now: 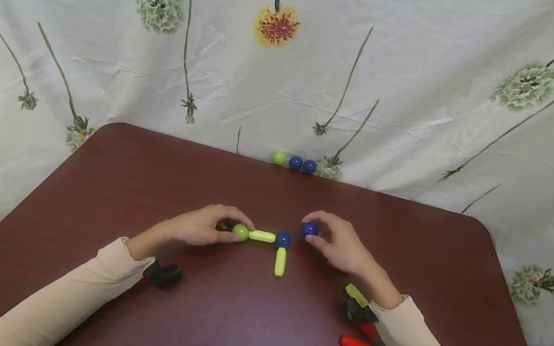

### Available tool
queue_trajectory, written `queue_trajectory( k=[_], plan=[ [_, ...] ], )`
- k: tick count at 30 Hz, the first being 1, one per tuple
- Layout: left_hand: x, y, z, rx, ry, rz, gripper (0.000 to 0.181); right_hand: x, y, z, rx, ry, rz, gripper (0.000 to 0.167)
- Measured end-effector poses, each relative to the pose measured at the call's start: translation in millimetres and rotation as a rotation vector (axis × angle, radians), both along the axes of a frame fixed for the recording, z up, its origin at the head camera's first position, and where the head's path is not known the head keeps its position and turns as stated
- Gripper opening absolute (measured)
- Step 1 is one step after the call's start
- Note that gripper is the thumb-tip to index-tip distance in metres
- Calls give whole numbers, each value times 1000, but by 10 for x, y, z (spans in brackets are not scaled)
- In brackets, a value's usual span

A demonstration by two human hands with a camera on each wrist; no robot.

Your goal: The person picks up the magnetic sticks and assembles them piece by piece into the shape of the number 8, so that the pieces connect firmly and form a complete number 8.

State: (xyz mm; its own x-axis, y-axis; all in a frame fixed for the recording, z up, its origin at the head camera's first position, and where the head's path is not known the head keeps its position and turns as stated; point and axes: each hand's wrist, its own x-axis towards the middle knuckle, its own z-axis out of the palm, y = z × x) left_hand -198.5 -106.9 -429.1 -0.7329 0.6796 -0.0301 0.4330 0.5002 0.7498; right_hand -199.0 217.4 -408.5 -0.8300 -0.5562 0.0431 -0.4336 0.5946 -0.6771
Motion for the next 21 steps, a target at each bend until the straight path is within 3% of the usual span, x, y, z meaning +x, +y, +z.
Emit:
queue_trajectory(
  k=[5, 10, 15, 21],
  plan=[
    [-36, 51, 35, -36, 49, -24, 28, 185, -10, -52, -16, -14, 53, 29],
    [-103, 130, 120, -33, 21, -64, 31, 345, -7, -123, -22, -23, 89, 27],
    [-163, 247, 194, -50, 3, -145, 33, 463, -17, -203, -55, -47, 120, 27],
    [-183, 399, 177, -56, 16, -241, 33, 572, -52, -262, -99, -105, 141, 29]
  ],
)
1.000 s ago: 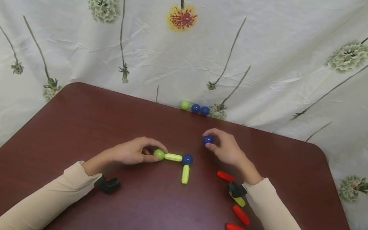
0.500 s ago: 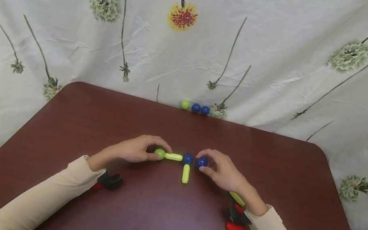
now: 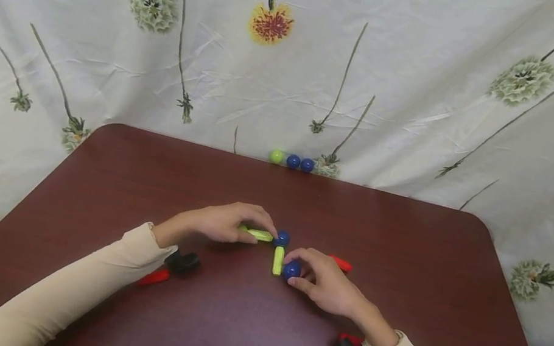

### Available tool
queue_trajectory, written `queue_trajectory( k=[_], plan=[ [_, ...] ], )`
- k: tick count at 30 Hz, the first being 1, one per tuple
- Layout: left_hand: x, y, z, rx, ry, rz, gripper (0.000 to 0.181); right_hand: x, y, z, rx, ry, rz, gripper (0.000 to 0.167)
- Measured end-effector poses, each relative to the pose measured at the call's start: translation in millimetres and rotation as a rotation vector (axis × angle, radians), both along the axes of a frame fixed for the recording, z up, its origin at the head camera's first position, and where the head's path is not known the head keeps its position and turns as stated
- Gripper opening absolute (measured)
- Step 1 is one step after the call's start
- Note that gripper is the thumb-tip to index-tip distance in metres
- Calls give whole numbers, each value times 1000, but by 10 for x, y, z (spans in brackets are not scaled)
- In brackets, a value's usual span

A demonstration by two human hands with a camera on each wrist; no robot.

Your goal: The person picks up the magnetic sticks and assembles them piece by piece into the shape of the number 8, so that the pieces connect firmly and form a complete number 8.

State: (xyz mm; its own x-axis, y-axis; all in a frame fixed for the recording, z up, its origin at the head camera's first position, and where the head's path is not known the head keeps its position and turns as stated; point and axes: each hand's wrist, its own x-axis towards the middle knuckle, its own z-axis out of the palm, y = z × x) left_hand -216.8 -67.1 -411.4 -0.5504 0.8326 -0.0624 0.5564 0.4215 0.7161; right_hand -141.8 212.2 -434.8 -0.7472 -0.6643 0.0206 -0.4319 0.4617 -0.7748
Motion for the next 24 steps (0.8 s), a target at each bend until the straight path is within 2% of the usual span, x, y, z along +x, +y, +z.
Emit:
queue_trajectory(
  k=[5, 14, 24],
  plan=[
    [5, 113, -1, -46, 14, -41, 35, 45, -33, -20, 12, -28, -1, 30],
    [-54, 265, -56, -84, 23, -98, 33, 73, -40, -52, -5, -20, 8, 27],
    [-90, 363, -65, -156, 16, -97, 29, 92, -32, -52, -7, -22, 11, 29]
  ],
)
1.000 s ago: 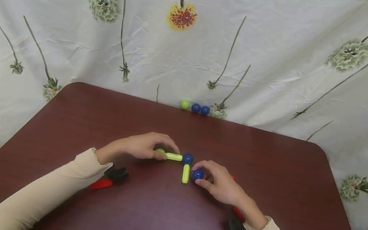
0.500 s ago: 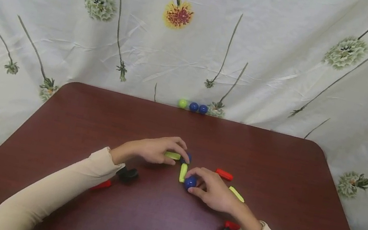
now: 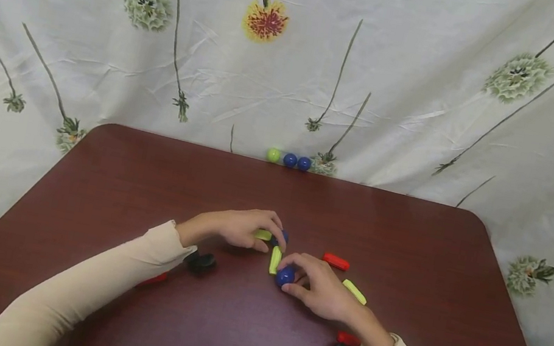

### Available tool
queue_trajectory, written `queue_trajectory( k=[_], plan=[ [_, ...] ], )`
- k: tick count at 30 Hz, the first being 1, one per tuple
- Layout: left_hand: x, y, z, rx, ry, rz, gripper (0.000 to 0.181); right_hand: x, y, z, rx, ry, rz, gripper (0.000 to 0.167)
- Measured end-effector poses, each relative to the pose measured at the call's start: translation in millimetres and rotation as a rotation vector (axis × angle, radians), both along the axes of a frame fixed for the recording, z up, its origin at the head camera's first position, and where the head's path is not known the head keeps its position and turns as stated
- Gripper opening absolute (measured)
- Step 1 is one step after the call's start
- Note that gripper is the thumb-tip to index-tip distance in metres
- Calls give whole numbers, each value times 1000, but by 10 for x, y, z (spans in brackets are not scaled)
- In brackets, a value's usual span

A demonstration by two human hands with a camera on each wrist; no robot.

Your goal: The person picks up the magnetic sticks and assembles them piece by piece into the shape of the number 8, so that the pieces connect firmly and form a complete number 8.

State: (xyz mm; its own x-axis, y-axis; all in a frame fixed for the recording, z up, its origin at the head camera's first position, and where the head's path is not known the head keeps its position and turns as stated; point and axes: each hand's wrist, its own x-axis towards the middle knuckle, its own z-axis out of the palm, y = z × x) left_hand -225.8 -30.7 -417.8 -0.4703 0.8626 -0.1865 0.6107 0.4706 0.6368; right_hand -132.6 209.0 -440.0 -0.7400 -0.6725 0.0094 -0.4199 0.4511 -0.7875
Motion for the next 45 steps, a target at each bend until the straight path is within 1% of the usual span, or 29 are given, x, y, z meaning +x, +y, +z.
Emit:
queue_trajectory(
  k=[5, 7, 11, 15, 18, 20, 22, 26, 30, 34, 39, 45],
  plan=[
    [-2, 31, 16, -26, 29, -11, 29, 15, -4, 23, 6, -6, -14, 30],
    [-4, 43, 19, -20, 40, -18, 28, 22, -2, 35, 10, -9, -21, 30],
    [-14, 54, 7, -4, 42, -3, 30, 37, -3, 57, 17, -12, -32, 31],
    [-33, 51, -22, 24, 47, 7, 34, 56, -14, 72, 6, -34, -42, 32],
    [-47, 45, -47, 40, 46, 10, 36, 67, -31, 70, -5, -30, -37, 32],
    [-58, 42, -66, 46, 45, 8, 36, 72, -43, 66, -9, -13, -34, 32],
    [-70, 40, -84, 51, 35, 6, 37, 76, -53, 64, -11, 7, -29, 32],
    [-82, 35, -92, 57, 28, -5, 37, 82, -69, 56, -4, 16, -32, 32],
    [-80, 31, -70, 52, 16, -8, 36, 89, -83, 58, 18, 24, -33, 33],
    [-75, 25, -41, 49, -14, -5, 35, 94, -94, 53, 45, 40, -33, 32],
    [-70, 26, -13, 42, -37, 3, 34, 89, -114, 31, 46, 68, -29, 31],
    [-78, 33, -18, 45, -43, 2, 34, 83, -133, 21, 49, 72, -27, 28]
  ],
)
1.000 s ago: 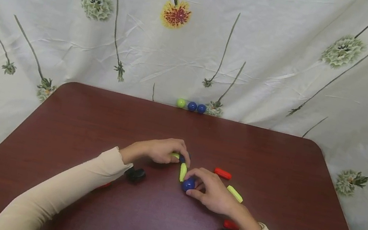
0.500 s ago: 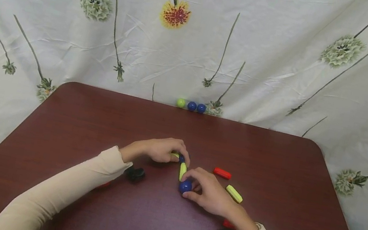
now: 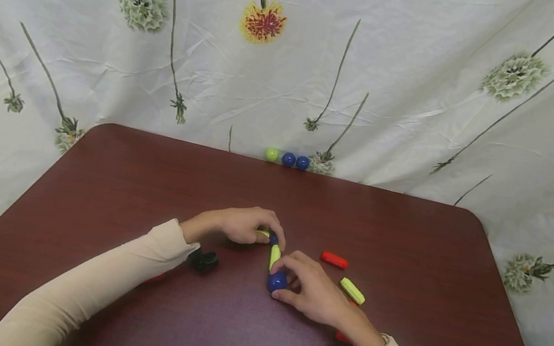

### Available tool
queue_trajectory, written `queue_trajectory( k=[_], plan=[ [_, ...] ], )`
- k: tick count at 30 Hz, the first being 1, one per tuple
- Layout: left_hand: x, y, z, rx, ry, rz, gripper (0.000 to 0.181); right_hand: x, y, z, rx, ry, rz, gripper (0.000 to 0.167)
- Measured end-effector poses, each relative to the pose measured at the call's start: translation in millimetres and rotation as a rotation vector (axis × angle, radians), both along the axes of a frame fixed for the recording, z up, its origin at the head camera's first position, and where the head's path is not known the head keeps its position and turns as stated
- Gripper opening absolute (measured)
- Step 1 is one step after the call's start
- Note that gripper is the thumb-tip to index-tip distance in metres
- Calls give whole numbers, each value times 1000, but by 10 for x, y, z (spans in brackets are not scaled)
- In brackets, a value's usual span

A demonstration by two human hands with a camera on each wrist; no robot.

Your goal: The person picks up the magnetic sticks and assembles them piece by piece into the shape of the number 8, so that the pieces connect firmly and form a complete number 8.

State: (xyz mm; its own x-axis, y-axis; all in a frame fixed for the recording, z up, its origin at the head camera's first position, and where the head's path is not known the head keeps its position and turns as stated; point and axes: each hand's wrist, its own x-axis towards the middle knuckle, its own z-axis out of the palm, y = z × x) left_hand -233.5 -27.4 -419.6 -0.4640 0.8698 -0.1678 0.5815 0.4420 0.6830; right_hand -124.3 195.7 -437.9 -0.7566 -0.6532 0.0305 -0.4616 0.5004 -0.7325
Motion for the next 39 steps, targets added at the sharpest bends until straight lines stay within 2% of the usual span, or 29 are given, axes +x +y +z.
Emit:
queue_trajectory(
  k=[17, 26, 39],
  plan=[
    [-13, 17, -54, 9, 6, -2, 35, 8, 10, -19, 3, 24, -11, 29],
    [-16, 39, -48, 14, -44, 2, 31, 20, 21, -11, 13, 55, -22, 29],
    [25, 22, -34, -9, 23, 16, 34, 23, 61, 26, -24, 64, -27, 29]
  ],
)
